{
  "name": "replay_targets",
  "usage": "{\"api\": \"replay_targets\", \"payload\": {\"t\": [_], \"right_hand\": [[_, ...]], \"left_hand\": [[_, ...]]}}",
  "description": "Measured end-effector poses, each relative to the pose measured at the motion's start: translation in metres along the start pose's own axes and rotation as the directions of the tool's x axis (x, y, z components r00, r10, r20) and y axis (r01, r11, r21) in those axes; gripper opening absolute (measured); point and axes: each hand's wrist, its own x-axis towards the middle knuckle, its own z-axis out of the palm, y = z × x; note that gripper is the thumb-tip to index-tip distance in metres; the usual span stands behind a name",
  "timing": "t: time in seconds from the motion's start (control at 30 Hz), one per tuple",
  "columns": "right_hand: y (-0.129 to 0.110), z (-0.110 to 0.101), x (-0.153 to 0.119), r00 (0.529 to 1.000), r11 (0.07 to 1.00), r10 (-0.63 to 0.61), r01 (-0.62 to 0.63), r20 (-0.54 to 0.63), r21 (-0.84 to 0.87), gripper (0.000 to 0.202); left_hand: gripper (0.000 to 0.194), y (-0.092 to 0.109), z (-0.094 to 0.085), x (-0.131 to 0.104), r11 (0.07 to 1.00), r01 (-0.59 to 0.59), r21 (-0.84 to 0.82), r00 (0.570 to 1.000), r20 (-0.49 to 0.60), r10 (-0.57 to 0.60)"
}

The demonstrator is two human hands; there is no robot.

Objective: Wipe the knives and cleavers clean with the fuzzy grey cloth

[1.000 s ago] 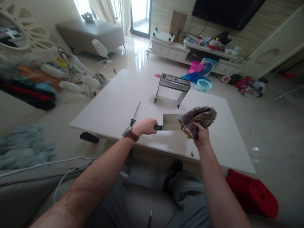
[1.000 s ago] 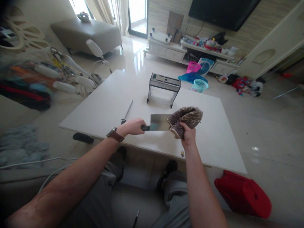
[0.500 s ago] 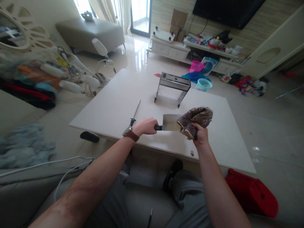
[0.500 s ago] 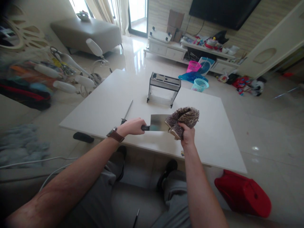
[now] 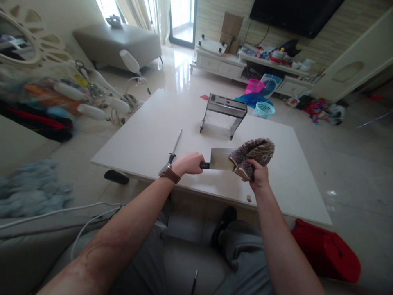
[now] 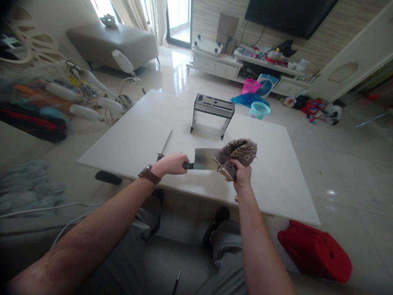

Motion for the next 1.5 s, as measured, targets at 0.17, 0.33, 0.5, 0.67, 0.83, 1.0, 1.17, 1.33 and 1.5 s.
{"api": "replay_targets", "payload": {"t": [0.17, 0.33, 0.5, 0.67, 0.83, 1.0, 1.17, 1.33, 1.5], "right_hand": [[0.0017, 0.0009, 0.0009, 1.0, 0.999, -0.026, 0.026, -0.017, 0.027, 0.038], [0.0016, 0.0011, 0.0011, 1.0, 1.0, -0.013, 0.014, -0.026, 0.019, 0.038], [0.0022, 0.001, 0.001, 1.0, 1.0, -0.012, 0.012, -0.019, 0.021, 0.038], [0.0045, 0.0006, 0.0017, 1.0, 0.999, -0.024, 0.024, -0.02, 0.021, 0.039], [0.0043, 0.001, 0.001, 1.0, 1.0, -0.016, 0.016, -0.014, 0.026, 0.04], [0.003, 0.0023, -0.0014, 1.0, 1.0, -0.01, 0.01, -0.022, 0.019, 0.038], [0.0037, 0.0025, -0.0012, 1.0, 1.0, -0.007, 0.007, -0.021, 0.005, 0.037], [0.0043, 0.0019, -0.0008, 1.0, 1.0, -0.002, 0.002, -0.023, 0.01, 0.039], [0.0043, 0.0012, -0.0008, 1.0, 1.0, 0.016, -0.016, -0.019, -0.002, 0.037]], "left_hand": [[0.021, 0.0002, 0.0002, 0.0001, 1.0, 0.002, 0.013, 1.0, 0.002, -0.002], [0.023, 0.0004, 0.0001, -0.0003, 0.999, -0.001, 0.033, 1.0, 0.011, 0.0], [0.024, -0.0006, 0.0004, -0.0004, 0.999, 0.006, 0.037, 1.0, 0.012, -0.006], [0.025, -0.0016, 0.0015, -0.0002, 0.999, 0.001, 0.043, 1.0, 0.004, -0.001], [0.025, -0.0014, 0.0019, -0.0011, 0.999, -0.002, 0.034, 1.0, -0.003, 0.002], [0.026, -0.0006, 0.001, -0.0014, 0.999, 0.013, 0.043, 1.0, 0.01, -0.013], [0.027, -0.0002, 0.0002, -0.0013, 0.999, 0.008, 0.052, 1.0, 0.012, -0.009], [0.027, -0.0008, 0.0012, -0.0012, 0.998, 0.007, 0.057, 1.0, 0.014, -0.008], [0.026, -0.0018, 0.0028, -0.0007, 0.998, 0.004, 0.067, 1.0, 0.007, -0.004]]}}
